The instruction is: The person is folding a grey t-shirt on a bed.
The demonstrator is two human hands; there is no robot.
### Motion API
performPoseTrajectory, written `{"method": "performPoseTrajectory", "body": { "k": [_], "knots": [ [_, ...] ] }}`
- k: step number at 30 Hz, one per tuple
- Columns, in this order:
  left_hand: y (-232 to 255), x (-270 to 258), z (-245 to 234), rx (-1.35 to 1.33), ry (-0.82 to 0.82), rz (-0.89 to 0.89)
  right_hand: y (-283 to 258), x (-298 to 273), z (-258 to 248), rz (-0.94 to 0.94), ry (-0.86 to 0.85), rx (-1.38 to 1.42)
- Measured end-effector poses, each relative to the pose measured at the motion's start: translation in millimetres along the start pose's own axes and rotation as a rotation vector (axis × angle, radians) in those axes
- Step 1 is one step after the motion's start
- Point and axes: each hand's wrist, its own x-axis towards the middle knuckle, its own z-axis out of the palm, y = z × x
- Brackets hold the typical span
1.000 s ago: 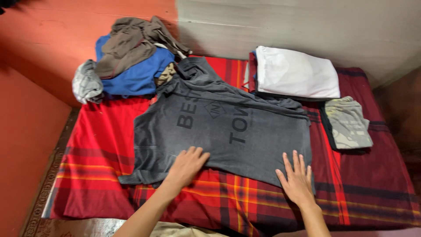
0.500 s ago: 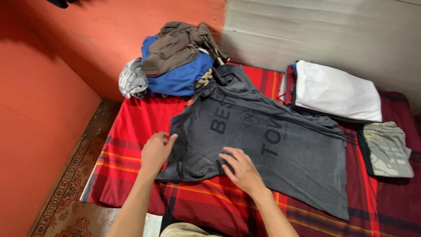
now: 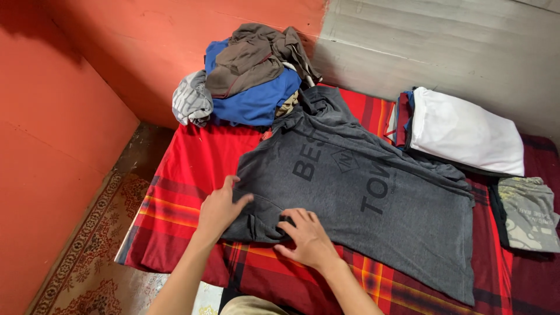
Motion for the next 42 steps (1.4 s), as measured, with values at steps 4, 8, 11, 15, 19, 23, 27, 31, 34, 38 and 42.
{"method": "performPoseTrajectory", "body": {
  "k": [4,8,11,15,19,23,27,31,34,38,42],
  "knots": [
    [-26.4,-7.7,8.8,0.104,-0.12,0.065,1.2,-8.5,31.5,-0.032,-0.021,-0.001],
    [-28.7,-9.9,-7.6,0.033,-0.112,0.007,-14.4,-11.7,22.5,-0.08,-0.001,0.139],
    [-25.6,-18.2,-14.6,-0.007,-0.038,0.107,-15.7,-18.6,8.3,-0.081,-0.009,0.246],
    [-30.4,-21.8,-13.8,-0.134,-0.152,0.6,-4.5,-33.0,8.8,0.141,-0.004,0.37],
    [-34.5,-22.9,-8.6,-0.032,-0.394,0.675,14.8,-34.7,8.4,0.235,0.143,0.203],
    [-47.0,-25.3,5.0,0.013,-0.435,0.717,26.2,-38.6,7.8,0.406,0.098,-0.065],
    [-61.4,-21.2,12.2,-0.179,-0.52,0.706,31.3,-47.7,9.9,0.331,-0.031,-0.119],
    [-42.3,-19.5,-12.6,-0.25,-0.605,0.489,12.6,-37.7,-1.4,0.246,-0.062,-0.08],
    [-32.3,-17.1,-14.8,-0.375,-0.555,0.362,-14.0,-23.1,-2.3,0.065,-0.093,0.154],
    [-22.8,6.5,-7.6,-0.589,-0.472,0.502,-12.6,-14.1,16.6,0.275,0.004,0.186],
    [2.5,39.5,-6.8,-0.488,-0.259,0.409,10.4,0.3,16.7,0.595,0.259,0.432]
  ]
}}
